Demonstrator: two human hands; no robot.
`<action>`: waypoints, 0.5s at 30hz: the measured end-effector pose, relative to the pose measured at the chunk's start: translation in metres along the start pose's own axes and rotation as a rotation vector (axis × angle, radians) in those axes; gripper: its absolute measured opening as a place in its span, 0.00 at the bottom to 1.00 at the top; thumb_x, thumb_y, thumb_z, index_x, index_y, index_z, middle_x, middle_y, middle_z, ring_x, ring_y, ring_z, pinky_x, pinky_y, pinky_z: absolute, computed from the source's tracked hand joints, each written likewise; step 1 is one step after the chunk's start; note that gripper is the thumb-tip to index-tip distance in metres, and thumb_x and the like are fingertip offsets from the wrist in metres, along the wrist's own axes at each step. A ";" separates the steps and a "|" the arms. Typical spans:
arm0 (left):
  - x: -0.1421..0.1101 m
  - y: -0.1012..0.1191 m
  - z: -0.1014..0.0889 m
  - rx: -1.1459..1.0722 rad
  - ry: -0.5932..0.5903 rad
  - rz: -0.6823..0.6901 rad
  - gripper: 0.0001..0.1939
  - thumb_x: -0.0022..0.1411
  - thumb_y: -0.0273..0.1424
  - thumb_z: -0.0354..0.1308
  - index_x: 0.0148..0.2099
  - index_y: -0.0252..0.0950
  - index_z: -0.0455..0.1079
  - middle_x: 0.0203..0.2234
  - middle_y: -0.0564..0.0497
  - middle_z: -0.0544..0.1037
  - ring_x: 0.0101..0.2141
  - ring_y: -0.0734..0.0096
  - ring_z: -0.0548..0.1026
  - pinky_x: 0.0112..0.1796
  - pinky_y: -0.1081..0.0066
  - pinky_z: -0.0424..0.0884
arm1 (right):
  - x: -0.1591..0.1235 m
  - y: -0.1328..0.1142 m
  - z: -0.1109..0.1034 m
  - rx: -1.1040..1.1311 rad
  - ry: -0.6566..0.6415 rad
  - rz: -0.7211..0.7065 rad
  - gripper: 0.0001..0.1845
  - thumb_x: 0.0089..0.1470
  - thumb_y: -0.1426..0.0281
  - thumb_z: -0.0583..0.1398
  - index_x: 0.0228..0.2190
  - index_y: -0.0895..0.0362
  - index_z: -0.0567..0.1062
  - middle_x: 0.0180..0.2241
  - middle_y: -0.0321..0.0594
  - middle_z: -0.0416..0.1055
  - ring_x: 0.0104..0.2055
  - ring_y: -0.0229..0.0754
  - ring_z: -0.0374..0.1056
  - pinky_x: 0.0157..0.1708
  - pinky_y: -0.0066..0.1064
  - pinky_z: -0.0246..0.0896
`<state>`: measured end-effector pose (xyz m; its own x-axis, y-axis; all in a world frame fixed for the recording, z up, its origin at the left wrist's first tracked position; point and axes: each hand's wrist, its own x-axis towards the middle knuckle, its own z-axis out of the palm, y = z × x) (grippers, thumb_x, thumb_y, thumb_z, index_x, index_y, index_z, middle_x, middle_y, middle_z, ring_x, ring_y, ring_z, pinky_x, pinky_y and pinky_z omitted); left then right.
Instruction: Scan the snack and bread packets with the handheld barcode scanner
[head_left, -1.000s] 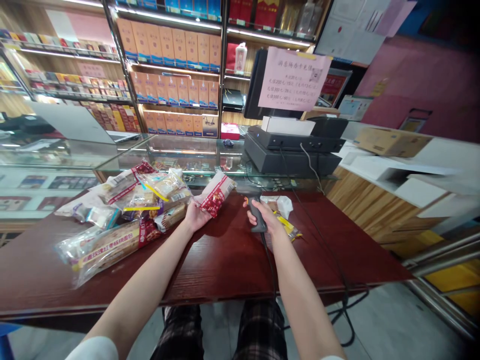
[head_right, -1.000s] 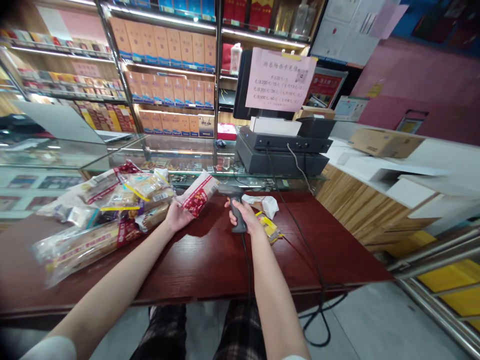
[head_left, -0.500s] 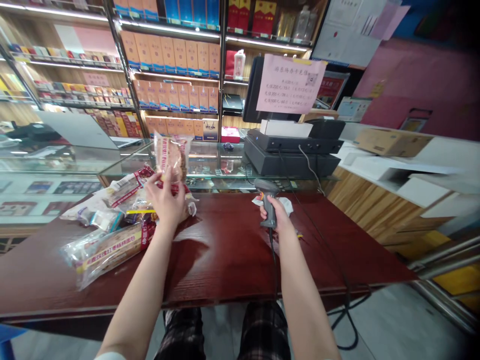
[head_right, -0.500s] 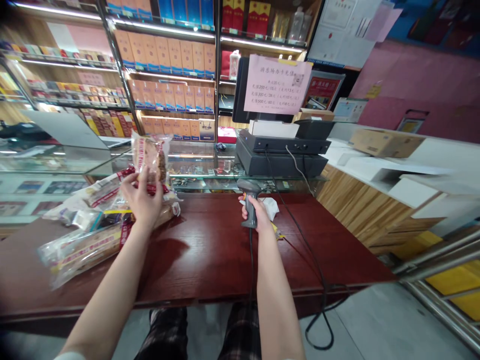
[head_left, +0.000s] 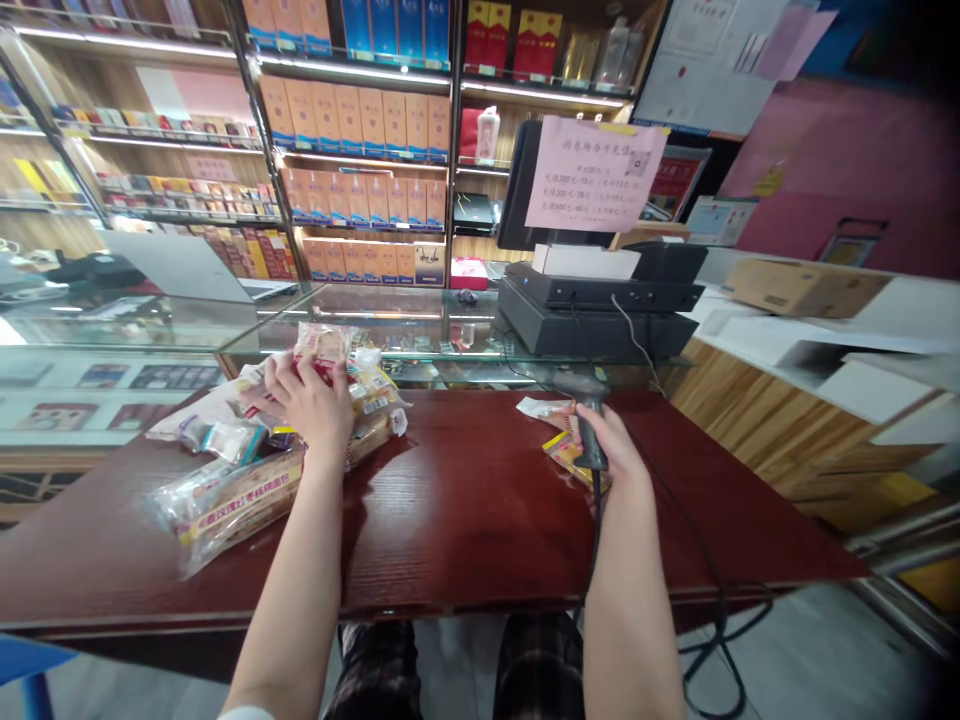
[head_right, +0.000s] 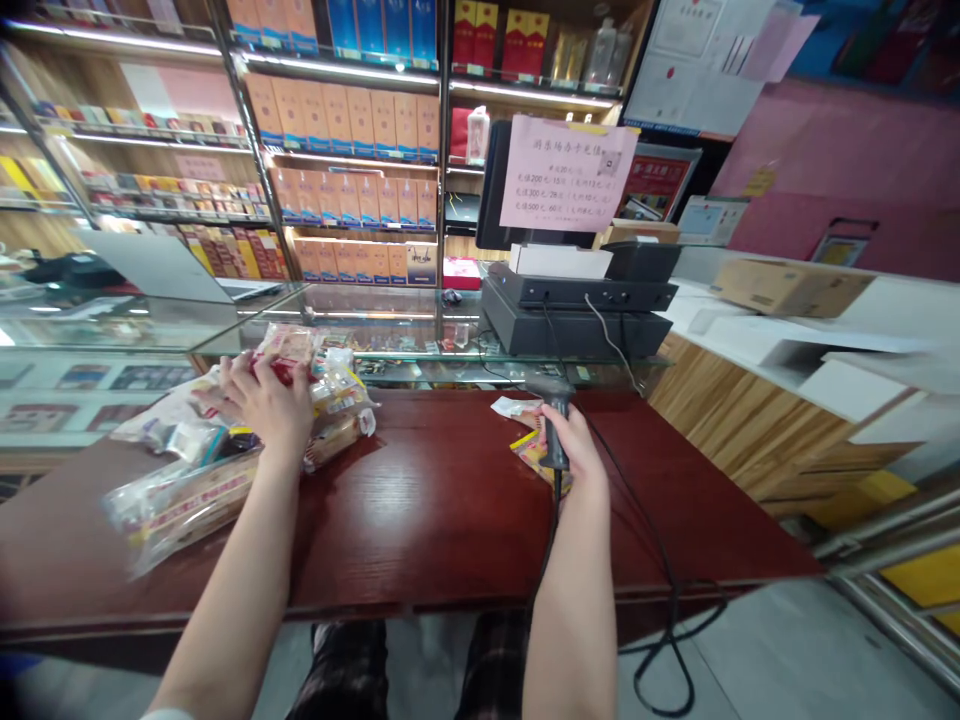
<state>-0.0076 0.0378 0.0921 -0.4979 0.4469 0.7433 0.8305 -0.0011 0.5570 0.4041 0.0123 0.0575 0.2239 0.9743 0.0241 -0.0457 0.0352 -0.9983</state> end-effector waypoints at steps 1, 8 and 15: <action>-0.002 0.003 0.000 -0.014 0.006 0.025 0.21 0.67 0.40 0.50 0.56 0.34 0.67 0.63 0.34 0.62 0.68 0.48 0.48 0.64 0.39 0.31 | 0.000 0.001 -0.005 -0.018 0.036 0.007 0.17 0.47 0.57 0.65 0.33 0.57 0.73 0.15 0.32 0.66 0.16 0.36 0.61 0.16 0.26 0.57; -0.039 0.029 0.021 -0.285 -0.217 0.341 0.12 0.64 0.29 0.52 0.48 0.38 0.72 0.58 0.39 0.69 0.68 0.50 0.51 0.64 0.40 0.34 | 0.009 0.015 -0.019 -0.156 0.171 0.130 0.06 0.46 0.67 0.63 0.27 0.57 0.72 0.13 0.35 0.66 0.14 0.39 0.63 0.14 0.27 0.57; -0.077 0.036 0.048 -0.262 -0.453 0.550 0.11 0.64 0.27 0.50 0.44 0.39 0.73 0.48 0.41 0.76 0.62 0.49 0.63 0.63 0.38 0.27 | 0.023 0.030 -0.003 -0.058 0.047 0.091 0.05 0.46 0.68 0.63 0.27 0.56 0.73 0.15 0.35 0.69 0.16 0.37 0.63 0.16 0.27 0.60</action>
<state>0.0723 0.0463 0.0368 0.1686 0.6442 0.7461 0.8148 -0.5170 0.2622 0.4110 0.0349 0.0280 0.2670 0.9613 -0.0681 -0.0119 -0.0673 -0.9977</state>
